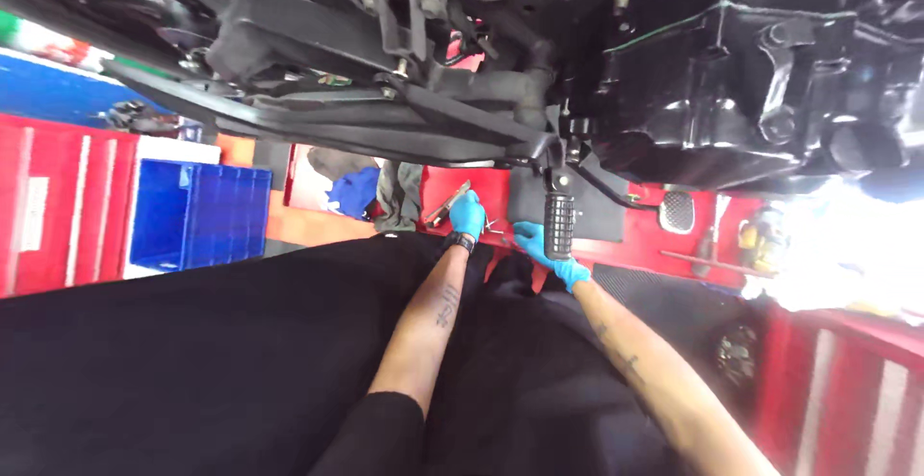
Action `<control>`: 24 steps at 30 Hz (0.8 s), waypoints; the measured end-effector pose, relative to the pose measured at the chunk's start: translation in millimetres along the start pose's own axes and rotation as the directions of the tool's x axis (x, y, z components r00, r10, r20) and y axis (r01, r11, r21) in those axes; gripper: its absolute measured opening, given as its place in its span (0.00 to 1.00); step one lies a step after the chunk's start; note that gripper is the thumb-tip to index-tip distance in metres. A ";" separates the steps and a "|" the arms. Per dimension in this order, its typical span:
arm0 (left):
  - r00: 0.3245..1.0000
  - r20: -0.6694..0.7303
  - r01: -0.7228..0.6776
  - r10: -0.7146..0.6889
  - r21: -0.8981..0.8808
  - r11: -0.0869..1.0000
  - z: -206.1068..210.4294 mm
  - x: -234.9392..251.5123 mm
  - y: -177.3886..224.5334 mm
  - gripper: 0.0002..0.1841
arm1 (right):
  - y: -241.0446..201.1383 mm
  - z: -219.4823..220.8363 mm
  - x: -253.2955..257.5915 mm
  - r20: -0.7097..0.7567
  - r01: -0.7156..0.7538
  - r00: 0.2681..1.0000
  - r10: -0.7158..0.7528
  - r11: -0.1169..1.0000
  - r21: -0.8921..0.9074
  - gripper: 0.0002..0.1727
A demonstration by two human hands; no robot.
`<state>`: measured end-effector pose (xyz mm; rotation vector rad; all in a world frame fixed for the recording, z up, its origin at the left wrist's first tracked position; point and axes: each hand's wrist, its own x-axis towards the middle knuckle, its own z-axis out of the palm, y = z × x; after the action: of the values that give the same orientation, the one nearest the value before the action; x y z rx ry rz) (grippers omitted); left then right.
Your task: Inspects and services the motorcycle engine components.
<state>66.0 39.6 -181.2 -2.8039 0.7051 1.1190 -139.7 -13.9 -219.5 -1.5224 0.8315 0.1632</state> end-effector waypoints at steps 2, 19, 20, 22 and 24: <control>0.999 0.045 0.002 -0.002 0.004 1.000 -5.9 4.4 1.5 0.16 | 9.9 -5.2 -5.3 -0.030 0.005 1.000 -0.005 1.000 -0.018 0.22; 0.967 0.251 0.005 0.048 -0.205 0.979 -15.1 33.0 -9.3 0.13 | -33.4 -53.2 -46.9 -0.031 -0.107 0.993 0.110 0.990 0.088 0.16; 0.967 0.250 0.014 0.044 -0.225 0.974 -13.9 35.4 -9.2 0.13 | -29.0 -58.1 -48.4 -0.039 -0.119 0.992 0.123 0.989 0.091 0.16; 0.967 0.254 0.045 0.027 -0.273 0.961 -11.6 39.0 -9.0 0.13 | -6.9 -67.8 -51.5 -0.085 -0.126 0.987 0.136 0.985 0.118 0.16; 0.967 0.254 0.070 0.016 -0.326 0.943 -10.6 41.0 -8.8 0.13 | 20.5 -82.8 -60.8 -0.114 -0.130 0.982 0.149 0.979 0.156 0.16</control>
<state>102.6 29.0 -201.7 -2.8325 0.4911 1.6979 -226.6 -63.5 -188.4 -1.3459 1.0295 0.1074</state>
